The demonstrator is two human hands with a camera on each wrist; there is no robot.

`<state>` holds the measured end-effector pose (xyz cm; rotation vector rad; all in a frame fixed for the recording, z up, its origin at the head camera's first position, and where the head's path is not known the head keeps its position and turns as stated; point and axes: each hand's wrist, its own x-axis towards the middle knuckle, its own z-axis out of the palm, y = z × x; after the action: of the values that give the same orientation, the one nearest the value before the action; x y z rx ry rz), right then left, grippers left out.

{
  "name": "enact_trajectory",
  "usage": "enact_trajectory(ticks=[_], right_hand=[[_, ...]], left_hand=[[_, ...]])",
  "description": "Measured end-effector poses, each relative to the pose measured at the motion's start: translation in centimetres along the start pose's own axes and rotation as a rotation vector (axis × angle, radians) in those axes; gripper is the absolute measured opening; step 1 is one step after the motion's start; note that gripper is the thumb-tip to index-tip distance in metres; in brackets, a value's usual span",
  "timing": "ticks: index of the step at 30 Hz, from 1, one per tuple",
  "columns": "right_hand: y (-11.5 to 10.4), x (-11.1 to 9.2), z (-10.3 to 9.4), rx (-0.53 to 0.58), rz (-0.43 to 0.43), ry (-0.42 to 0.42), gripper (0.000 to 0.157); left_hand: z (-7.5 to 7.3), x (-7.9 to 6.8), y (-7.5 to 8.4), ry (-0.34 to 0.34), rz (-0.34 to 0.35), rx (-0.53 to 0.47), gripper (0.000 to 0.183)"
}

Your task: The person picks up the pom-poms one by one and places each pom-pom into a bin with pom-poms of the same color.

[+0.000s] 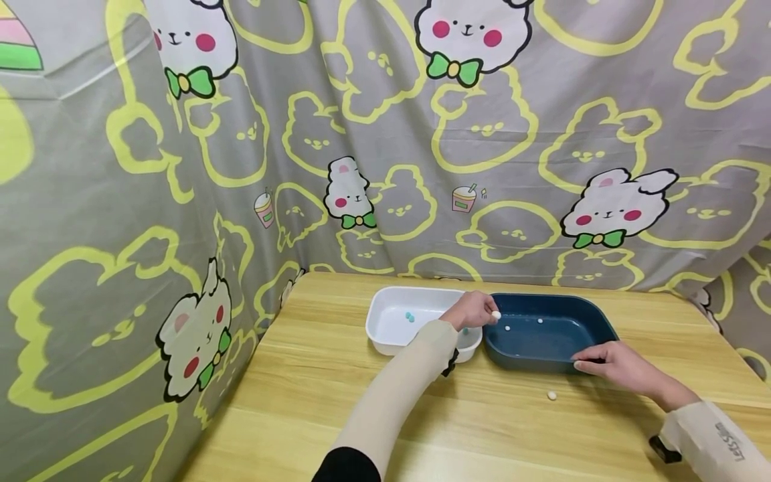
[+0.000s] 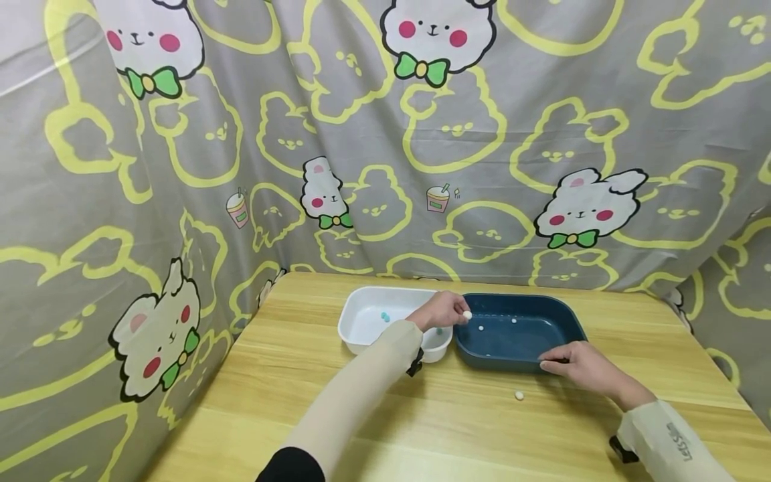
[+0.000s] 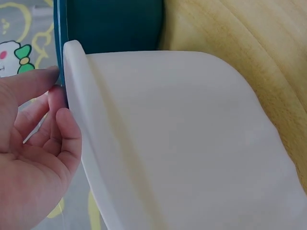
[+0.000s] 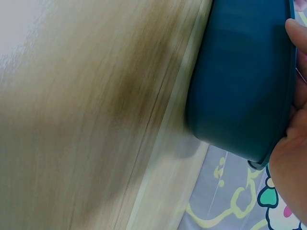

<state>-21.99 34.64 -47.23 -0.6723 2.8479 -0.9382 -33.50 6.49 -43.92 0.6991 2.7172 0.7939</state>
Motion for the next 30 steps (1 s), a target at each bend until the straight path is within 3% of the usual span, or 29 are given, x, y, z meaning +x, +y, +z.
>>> enact_trajectory(ticks=[6,30], right_hand=[[-0.03,-0.02,0.01,-0.005,-0.004,-0.001,0.023],[-0.34,-0.07,-0.08,-0.003,-0.004,0.007,0.022]], left_hand=[[0.19,0.29,-0.05,0.012,-0.046,-0.035,0.008],[0.29,0.52,-0.23,0.027,-0.056,-0.115,0.009]])
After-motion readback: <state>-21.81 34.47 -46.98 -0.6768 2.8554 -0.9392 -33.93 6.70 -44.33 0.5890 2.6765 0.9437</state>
